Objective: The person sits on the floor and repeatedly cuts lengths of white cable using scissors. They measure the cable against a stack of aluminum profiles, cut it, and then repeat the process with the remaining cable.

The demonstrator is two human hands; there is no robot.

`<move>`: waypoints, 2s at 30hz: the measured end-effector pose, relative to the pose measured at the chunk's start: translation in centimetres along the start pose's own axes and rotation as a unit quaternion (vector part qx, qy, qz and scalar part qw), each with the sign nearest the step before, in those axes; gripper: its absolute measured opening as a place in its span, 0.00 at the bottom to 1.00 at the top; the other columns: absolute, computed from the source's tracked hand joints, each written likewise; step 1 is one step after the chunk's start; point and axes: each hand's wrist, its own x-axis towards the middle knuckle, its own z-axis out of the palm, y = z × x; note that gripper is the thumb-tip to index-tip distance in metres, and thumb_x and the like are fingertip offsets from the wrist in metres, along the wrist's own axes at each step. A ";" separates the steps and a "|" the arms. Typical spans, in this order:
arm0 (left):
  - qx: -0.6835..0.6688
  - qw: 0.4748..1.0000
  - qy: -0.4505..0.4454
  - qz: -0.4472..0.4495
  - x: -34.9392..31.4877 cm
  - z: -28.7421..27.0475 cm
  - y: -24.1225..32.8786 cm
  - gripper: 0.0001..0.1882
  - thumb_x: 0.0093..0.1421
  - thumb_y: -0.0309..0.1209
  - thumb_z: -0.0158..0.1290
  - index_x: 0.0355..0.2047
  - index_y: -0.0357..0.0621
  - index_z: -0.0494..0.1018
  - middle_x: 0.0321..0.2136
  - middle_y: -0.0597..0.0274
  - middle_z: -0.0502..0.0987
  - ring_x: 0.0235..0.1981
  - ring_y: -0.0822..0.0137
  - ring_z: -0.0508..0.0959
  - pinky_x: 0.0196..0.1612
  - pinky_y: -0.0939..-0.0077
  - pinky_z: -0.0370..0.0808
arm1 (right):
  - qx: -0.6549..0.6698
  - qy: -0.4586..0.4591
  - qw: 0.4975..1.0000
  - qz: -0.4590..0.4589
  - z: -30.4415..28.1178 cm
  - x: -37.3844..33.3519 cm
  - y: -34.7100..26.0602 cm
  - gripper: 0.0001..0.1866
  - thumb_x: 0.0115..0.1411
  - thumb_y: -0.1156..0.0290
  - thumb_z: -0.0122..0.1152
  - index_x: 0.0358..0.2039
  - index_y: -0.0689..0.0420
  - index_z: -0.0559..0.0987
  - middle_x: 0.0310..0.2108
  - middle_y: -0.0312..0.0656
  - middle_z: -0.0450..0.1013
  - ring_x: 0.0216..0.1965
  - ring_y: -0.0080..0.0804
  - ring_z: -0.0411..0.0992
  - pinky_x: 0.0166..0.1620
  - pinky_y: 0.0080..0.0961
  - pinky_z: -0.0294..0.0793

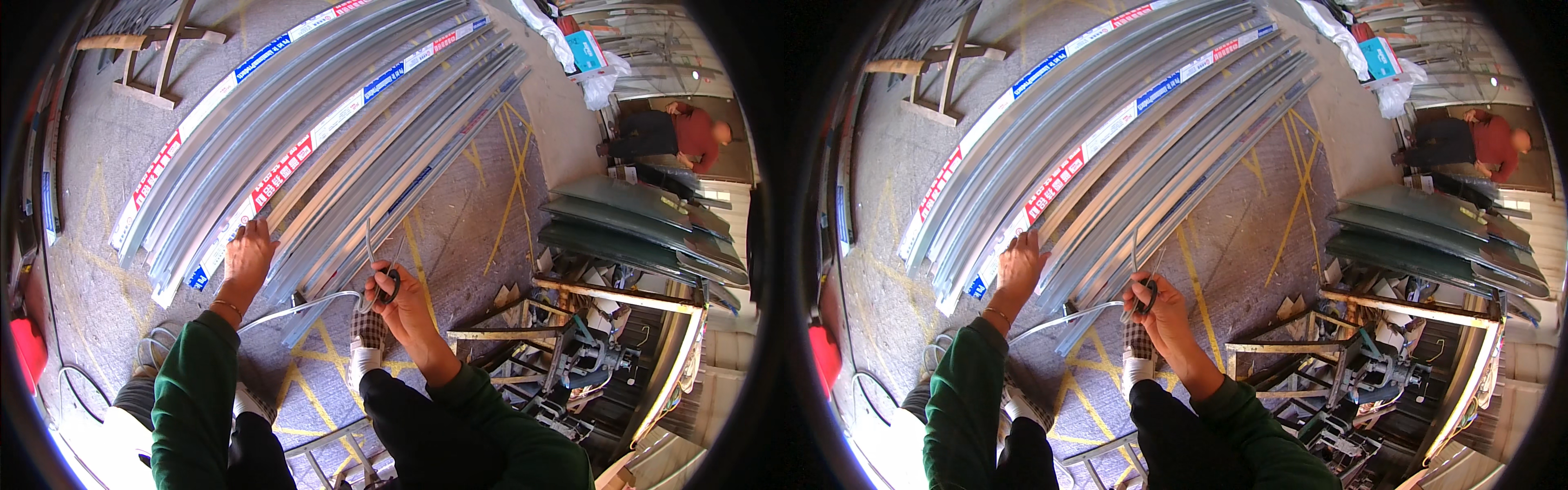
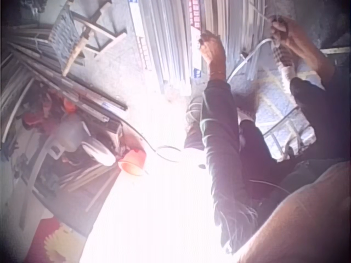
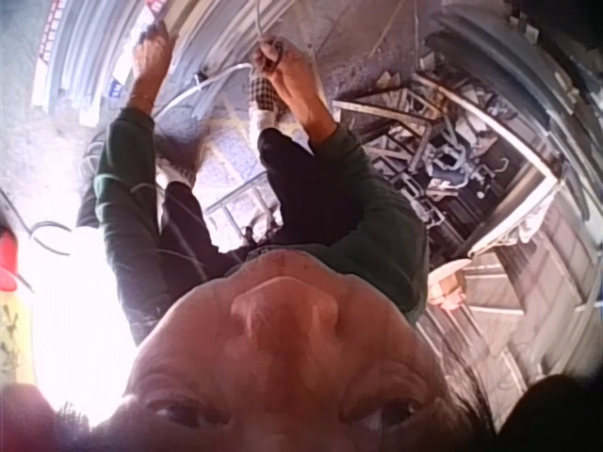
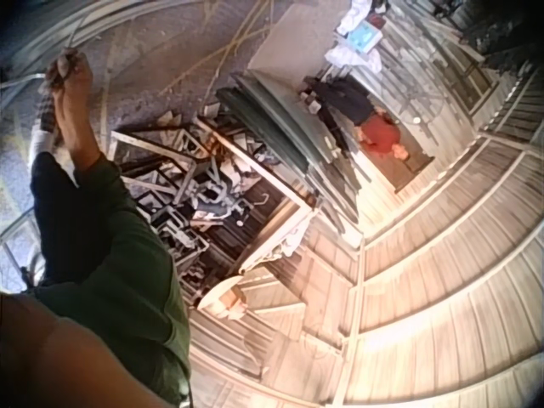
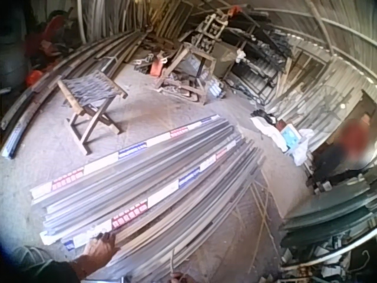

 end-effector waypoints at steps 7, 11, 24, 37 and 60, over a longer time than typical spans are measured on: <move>-0.139 0.987 0.023 -0.079 0.3 -1.4 -1.4 0.13 0.63 0.27 0.51 0.47 0.37 0.72 0.38 0.46 0.79 0.41 0.46 0.80 0.44 0.55 0.76 | -0.004 0.003 1.000 0.003 0.0 -0.1 0.1 0.09 0.66 0.70 0.62 0.46 0.53 0.79 0.33 0.38 0.78 0.33 0.25 0.77 0.27 0.19 0.72; -0.355 0.918 -0.108 -0.137 0.4 -2.6 -2.1 0.14 0.68 0.33 0.48 0.45 0.35 0.75 0.37 0.44 0.80 0.42 0.46 0.80 0.44 0.58 0.75 | -0.001 0.009 1.000 0.008 0.0 0.0 0.0 0.10 0.66 0.69 0.63 0.47 0.53 0.79 0.33 0.37 0.78 0.33 0.25 0.77 0.29 0.19 0.72; -0.199 0.969 -0.124 -0.074 -0.9 -0.9 -0.1 0.38 0.53 0.43 0.67 0.55 0.34 0.63 0.46 0.39 0.74 0.51 0.43 0.75 0.55 0.53 0.71 | -0.004 -0.003 1.000 0.004 0.0 -0.1 0.0 0.09 0.66 0.69 0.62 0.46 0.52 0.79 0.33 0.38 0.78 0.33 0.25 0.78 0.27 0.18 0.73; -0.172 0.977 -0.088 -0.084 -1.0 0.3 -3.0 0.17 0.61 0.34 0.58 0.48 0.41 0.76 0.47 0.50 0.75 0.51 0.47 0.74 0.53 0.54 0.71 | -0.005 -0.002 1.000 0.012 0.3 0.0 0.1 0.10 0.66 0.69 0.63 0.47 0.54 0.79 0.34 0.38 0.78 0.33 0.25 0.78 0.29 0.19 0.73; -0.058 0.989 -0.066 -0.117 -0.2 -1.2 -0.5 0.59 0.51 0.45 0.68 0.71 0.33 0.43 0.70 0.42 0.51 0.72 0.46 0.51 0.73 0.52 0.45 | 0.000 0.004 1.000 0.022 0.0 0.0 0.3 0.12 0.66 0.71 0.62 0.49 0.55 0.78 0.34 0.40 0.77 0.32 0.27 0.77 0.29 0.19 0.73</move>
